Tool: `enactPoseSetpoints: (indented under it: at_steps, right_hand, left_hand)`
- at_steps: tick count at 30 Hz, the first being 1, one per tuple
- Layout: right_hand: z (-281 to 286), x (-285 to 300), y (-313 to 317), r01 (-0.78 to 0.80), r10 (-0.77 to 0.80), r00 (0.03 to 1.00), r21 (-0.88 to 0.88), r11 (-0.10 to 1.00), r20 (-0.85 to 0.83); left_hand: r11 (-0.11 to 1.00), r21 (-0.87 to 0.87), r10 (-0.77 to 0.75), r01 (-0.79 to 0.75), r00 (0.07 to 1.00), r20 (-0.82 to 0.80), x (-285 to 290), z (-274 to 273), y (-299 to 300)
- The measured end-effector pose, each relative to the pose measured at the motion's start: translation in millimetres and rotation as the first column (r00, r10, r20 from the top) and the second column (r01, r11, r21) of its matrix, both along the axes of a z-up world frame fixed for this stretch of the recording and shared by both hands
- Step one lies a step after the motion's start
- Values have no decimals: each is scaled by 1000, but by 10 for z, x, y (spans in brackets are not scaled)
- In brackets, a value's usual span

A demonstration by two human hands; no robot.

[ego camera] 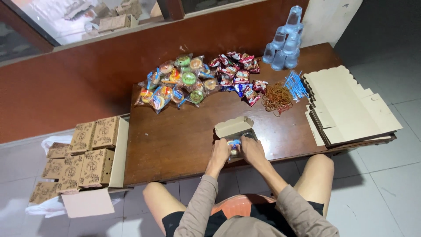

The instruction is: Folding a cardboard box and filling it with various snacks including cookies and candies.

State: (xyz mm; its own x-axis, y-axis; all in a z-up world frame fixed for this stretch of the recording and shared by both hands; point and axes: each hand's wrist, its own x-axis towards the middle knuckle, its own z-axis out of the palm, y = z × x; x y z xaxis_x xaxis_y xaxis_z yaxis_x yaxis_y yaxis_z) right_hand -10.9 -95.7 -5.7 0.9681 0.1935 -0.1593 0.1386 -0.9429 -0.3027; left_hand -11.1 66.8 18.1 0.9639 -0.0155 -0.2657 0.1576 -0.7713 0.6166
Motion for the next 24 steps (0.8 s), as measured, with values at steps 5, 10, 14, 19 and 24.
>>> enactPoseSetpoints:
  at_steps: [5, 10, 14, 19, 24]
  right_hand:
    - [-39, -25, 2, -2, 1, 1000, 29, 1000, 30]
    - [-73, 4, 5, 14, -16, 1000, 88, 996, 15]
    - [22, -11, 20, -5, 3, 1000, 79, 997, 14]
    - [-1, 13, 30, -4, 4, 1000, 41, 999, 3]
    - [-34, 22, 12, 0, 4, 998, 56, 998, -60]
  left_hand:
    - [996, 59, -68, 68, 998, -4, 21, 91, -118]
    - [960, 241, -131, 140, 990, -52, 196, -474, -198]
    - [981, 190, -32, 32, 999, 0, -38, -182, -300]
    - [966, 258, -24, -5, 993, 111, -218, -86, -437]
    - [937, 349, -88, 27, 983, 161, -182, -422, -419]
